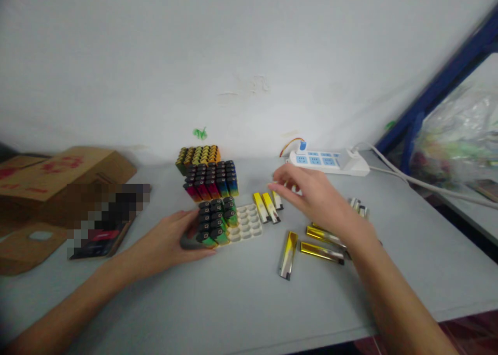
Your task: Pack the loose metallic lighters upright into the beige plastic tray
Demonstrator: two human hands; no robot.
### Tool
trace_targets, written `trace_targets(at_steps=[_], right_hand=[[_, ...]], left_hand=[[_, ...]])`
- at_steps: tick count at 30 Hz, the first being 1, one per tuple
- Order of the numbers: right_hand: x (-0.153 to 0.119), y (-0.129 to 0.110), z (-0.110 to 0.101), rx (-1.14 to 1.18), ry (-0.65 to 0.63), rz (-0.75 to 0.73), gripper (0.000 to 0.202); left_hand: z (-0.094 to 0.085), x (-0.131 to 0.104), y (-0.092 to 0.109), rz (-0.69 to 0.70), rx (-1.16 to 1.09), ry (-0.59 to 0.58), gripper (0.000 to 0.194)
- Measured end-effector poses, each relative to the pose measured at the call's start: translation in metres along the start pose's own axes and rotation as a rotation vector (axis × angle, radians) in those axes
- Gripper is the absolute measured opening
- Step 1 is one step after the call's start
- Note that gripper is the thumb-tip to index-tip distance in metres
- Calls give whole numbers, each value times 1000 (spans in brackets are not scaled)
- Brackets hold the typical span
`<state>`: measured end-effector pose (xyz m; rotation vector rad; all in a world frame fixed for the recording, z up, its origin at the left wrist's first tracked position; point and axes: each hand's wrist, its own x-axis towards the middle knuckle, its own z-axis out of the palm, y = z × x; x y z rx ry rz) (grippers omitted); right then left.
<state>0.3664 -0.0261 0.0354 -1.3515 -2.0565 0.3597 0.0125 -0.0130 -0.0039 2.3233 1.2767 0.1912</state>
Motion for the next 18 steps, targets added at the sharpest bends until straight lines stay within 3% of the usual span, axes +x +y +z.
trace_targets(at_steps=[3,5,7,14,18], right_hand=[[-10,35,-35,-78,-193,148,38],[-21,58,-50,-67,-376,292,37],[-32,73,-58,-74,-478,425,39],[-66,75,-63,-186,-453,374,29],[-72,76,-58,-250,-468,358,24]], left_hand=[[0,0,0,-6,-1,-4,51],[-1,-1,1,-11,-3,-3,51],[-1,-1,1,-14,-2,-4,51],[0,-1,1,-8,19,-6,53],[0,-1,0,-7,23,1,53]])
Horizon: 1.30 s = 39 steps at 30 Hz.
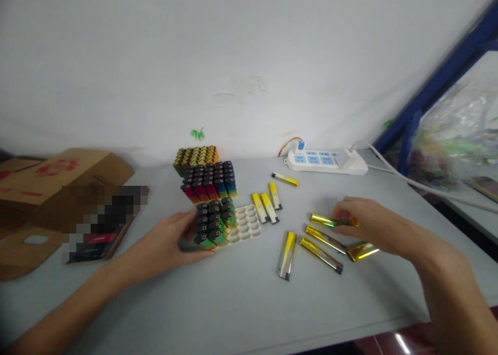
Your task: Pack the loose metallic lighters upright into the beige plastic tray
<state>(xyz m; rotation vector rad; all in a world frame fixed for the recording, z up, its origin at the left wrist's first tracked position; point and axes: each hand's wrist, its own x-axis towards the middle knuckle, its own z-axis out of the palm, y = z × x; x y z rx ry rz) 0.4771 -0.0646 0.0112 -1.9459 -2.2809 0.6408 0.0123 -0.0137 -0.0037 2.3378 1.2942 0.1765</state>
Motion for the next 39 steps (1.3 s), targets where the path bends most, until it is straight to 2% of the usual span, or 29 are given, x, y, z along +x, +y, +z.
trace_targets(at_steps=[4,8,12,17,21,24,27,30,36,39], right_hand=[[14,-10,1,86,150,-66,31],[33,-30,-3,305,283,-124,45],[50,-55,-7,635,299,-198,42],[67,-99,-4,1051,300,-234,35],[81,-128,15,1399,203,-193,34],[88,-139,35,1513,197,-175,36],[87,-143,48,1497,157,-168,41],[82,-147,53,1373,146,-128,45],[78,-147,58,1024,420,-147,59],[80,-142,63,829,470,-170,60]], left_hand=[[0,1,0,7,-9,11,53],[0,1,1,-1,-14,-2,53],[0,0,2,-8,-17,-6,53],[-1,0,3,-1,-30,7,50],[-2,0,5,12,-46,19,49],[-2,0,5,22,-51,20,49],[-1,0,4,19,-43,16,49],[-1,0,4,13,-32,1,49],[-2,0,5,11,-28,-2,48],[-1,0,3,14,-22,-1,49]])
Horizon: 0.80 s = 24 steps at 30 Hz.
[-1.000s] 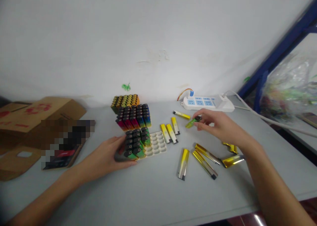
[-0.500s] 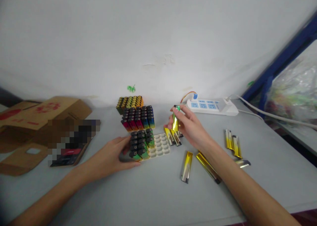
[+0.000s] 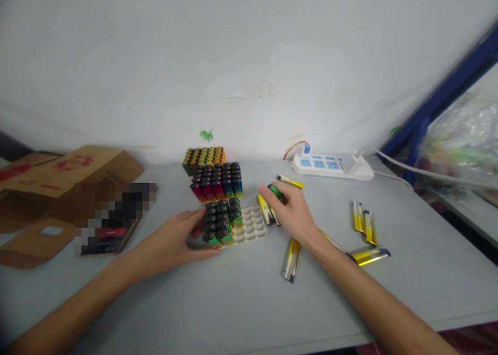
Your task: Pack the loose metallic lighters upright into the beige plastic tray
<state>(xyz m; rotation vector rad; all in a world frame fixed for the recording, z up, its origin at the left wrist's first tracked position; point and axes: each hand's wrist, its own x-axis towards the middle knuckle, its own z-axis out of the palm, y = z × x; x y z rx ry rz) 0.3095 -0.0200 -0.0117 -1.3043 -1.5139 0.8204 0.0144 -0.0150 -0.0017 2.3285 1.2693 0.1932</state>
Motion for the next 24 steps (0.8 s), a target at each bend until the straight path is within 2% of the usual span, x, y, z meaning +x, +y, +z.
trace_targets(at_steps=[5,12,19,22,24], right_hand=[[-1,5,1,-136,15,-34,46],[-2,3,4,-135,-30,-37,39],[-4,6,5,-84,-46,-10,45],[-5,5,5,28,-77,7,40],[-6,4,4,97,-143,-12,33]], left_hand=[[2,0,-3,10,1,-2,51],[2,1,-2,-3,9,1,50],[0,0,0,-1,3,0,50],[0,1,1,-2,-1,-2,49],[0,1,1,-1,2,0,49]])
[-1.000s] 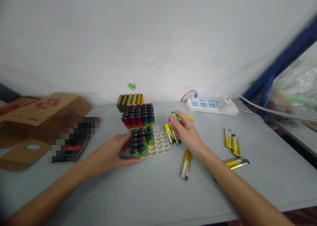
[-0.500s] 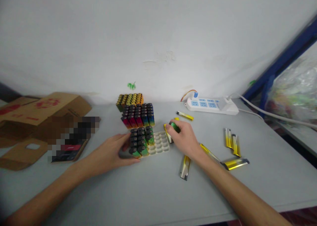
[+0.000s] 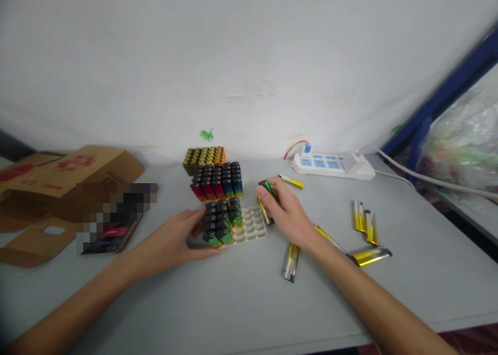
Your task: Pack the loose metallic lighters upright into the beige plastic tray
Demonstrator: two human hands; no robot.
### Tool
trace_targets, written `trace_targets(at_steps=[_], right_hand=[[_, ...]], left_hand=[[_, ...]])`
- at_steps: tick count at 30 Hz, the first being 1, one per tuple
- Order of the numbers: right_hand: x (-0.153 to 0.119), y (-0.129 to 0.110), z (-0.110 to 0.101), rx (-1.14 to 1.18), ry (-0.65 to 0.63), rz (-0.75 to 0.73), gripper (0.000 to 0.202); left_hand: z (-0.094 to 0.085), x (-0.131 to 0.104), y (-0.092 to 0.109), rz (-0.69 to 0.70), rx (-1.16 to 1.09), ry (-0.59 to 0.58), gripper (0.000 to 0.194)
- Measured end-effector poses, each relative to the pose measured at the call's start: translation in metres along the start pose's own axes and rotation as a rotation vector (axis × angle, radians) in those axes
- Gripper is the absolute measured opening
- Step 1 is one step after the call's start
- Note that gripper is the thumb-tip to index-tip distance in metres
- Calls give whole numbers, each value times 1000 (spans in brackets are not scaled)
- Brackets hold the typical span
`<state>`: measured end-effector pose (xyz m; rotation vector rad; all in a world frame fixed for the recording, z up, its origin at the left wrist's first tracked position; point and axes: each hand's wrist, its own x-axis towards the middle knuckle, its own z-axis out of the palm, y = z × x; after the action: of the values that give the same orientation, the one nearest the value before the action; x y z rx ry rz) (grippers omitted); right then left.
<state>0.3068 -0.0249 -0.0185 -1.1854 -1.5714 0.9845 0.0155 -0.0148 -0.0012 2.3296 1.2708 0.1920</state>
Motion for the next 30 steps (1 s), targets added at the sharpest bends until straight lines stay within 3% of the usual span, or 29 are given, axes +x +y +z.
trace_targets(at_steps=[3,6,14,23,30], right_hand=[[-1,-3,-1,-27,-71,-85,25],[-2,-6,-2,-79,-45,-163,21],[-11,-7,1,-34,-141,-171,24],[-12,-7,4,-312,-126,-470,18],[-18,-13,12,-328,-191,-313,24]], left_hand=[[1,0,-2,14,6,8,49],[2,0,-3,26,9,15,49],[2,0,-4,24,-13,4,50],[3,-1,-5,27,-15,9,54],[1,0,-2,20,-25,10,51]])
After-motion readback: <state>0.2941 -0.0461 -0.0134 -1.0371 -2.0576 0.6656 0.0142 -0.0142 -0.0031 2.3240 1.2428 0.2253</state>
